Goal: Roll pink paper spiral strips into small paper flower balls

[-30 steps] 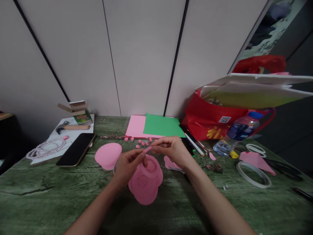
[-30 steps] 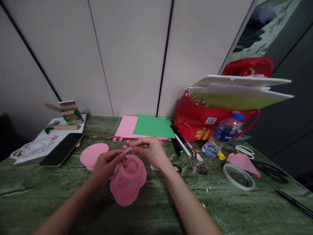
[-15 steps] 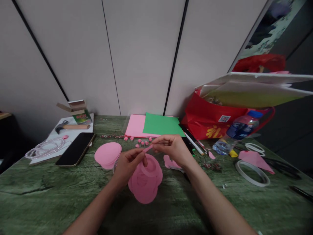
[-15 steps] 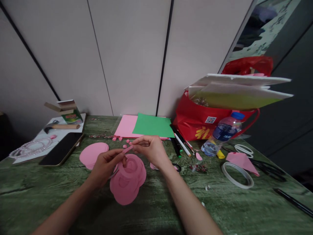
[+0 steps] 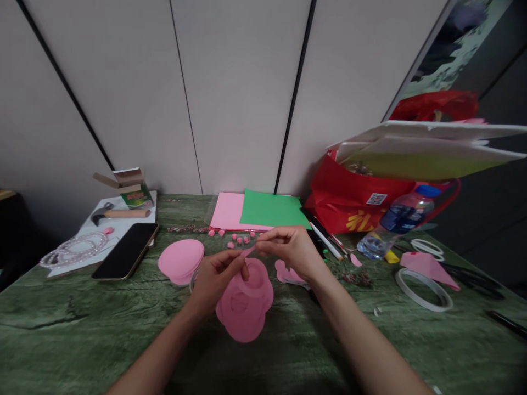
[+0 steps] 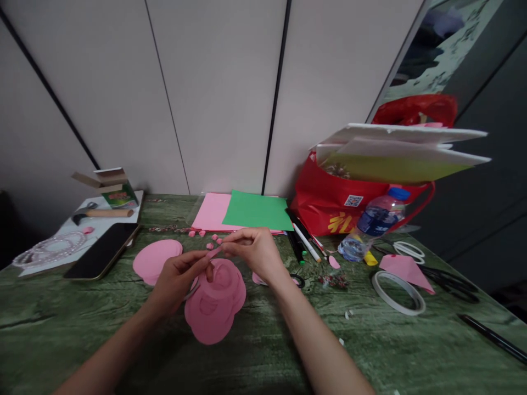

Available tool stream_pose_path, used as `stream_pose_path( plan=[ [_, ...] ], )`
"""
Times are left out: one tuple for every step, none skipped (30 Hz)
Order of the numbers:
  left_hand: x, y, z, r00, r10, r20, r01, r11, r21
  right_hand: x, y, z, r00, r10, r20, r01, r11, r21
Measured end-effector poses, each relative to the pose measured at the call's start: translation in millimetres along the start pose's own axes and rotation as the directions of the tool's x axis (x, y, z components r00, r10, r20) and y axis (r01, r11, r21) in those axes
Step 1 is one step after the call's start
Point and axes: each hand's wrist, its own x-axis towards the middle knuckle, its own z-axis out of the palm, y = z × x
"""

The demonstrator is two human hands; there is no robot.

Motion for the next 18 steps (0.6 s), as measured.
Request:
stream_pose_path(
  plan=[
    [0.0,-0.4,-0.1,1.000,0.000,0.000,0.000,1.000,-0.002,-0.1,-0.1,-0.5,1.000,0.001,0.007,-0.001,1.000,0.001],
    [0.0,-1.0,-0.4,1.000,0.002,-0.001,-0.002,1.000,-0.004,-0.1,0.0,-1.1,1.000,0.006,0.015,-0.006,1.000,0.000],
    [0.1,-1.6,-0.8,1.000,0.005,0.000,-0.005,1.000,-0.007,0.0,0.2,-1.5,1.000,0.014,0.022,-0.014,1.000,-0.003],
    [0.3,-2.1,-1.3,1.000,0.009,0.000,-0.009,1.000,-0.011,0.3,0.4,-1.9,0.999,0.022,0.025,-0.022,1.000,-0.008],
    [0.4,-2.5,-1.6,1.000,0.011,0.000,-0.011,1.000,-0.013,0.7,0.7,-2.1,0.999,0.028,0.028,-0.027,1.000,-0.010],
    [0.6,-2.7,-1.9,1.000,0.009,-0.001,-0.009,1.000,-0.013,1.0,0.9,-2.2,0.999,0.029,0.030,-0.029,1.000,-0.009],
    [0.7,-2.8,-2.0,1.000,0.003,-0.003,-0.003,1.000,-0.009,1.4,1.0,-2.2,0.999,0.027,0.033,-0.027,1.000,-0.006],
    [0.8,-2.7,-2.0,1.000,-0.005,-0.004,0.005,1.000,-0.003,1.6,1.0,-2.2,0.999,0.022,0.037,-0.022,1.000,-0.002],
    [0.9,-2.6,-1.8,1.000,-0.011,-0.005,0.012,1.000,0.003,1.7,1.0,-2.2,0.999,0.016,0.040,-0.017,1.000,0.003],
    [0.9,-2.4,-1.5,1.000,-0.016,-0.005,0.016,1.000,0.006,1.7,1.0,-2.2,0.999,0.011,0.044,-0.012,1.000,0.009],
    [1.0,-2.4,-1.1,1.000,-0.018,-0.003,0.018,1.000,0.008,1.6,0.9,-2.3,0.999,0.006,0.047,-0.007,1.000,0.011],
    [1.0,-2.3,-0.8,1.000,-0.017,0.000,0.017,1.000,0.009,1.4,0.9,-2.5,0.999,0.004,0.047,-0.005,1.000,0.013],
    [1.0,-2.4,-0.6,1.000,-0.016,0.003,0.016,1.000,0.010,1.2,0.8,-2.7,0.999,0.006,0.046,-0.006,1.000,0.013],
    [1.0,-2.5,-0.4,1.000,-0.015,0.004,0.015,1.000,0.013,1.1,0.7,-2.9,0.999,0.008,0.043,-0.009,1.000,0.011],
    [1.0,-2.6,-0.4,1.000,-0.013,0.006,0.013,1.000,0.015,1.0,0.6,-3.0,0.999,0.011,0.038,-0.012,1.000,0.011],
    [1.1,-2.7,-0.5,1.000,-0.011,0.005,0.010,1.000,0.017,1.1,0.5,-3.1,0.999,0.015,0.033,-0.016,1.000,0.013],
    [1.1,-2.9,-0.7,1.000,-0.008,0.001,0.008,1.000,0.017,1.2,0.4,-3.0,0.999,0.019,0.028,-0.019,1.000,0.017],
    [1.2,-3.0,-1.0,1.000,-0.008,-0.002,0.008,1.000,0.016,1.4,0.2,-2.8,0.999,0.021,0.024,-0.022,1.000,0.021]
  ],
)
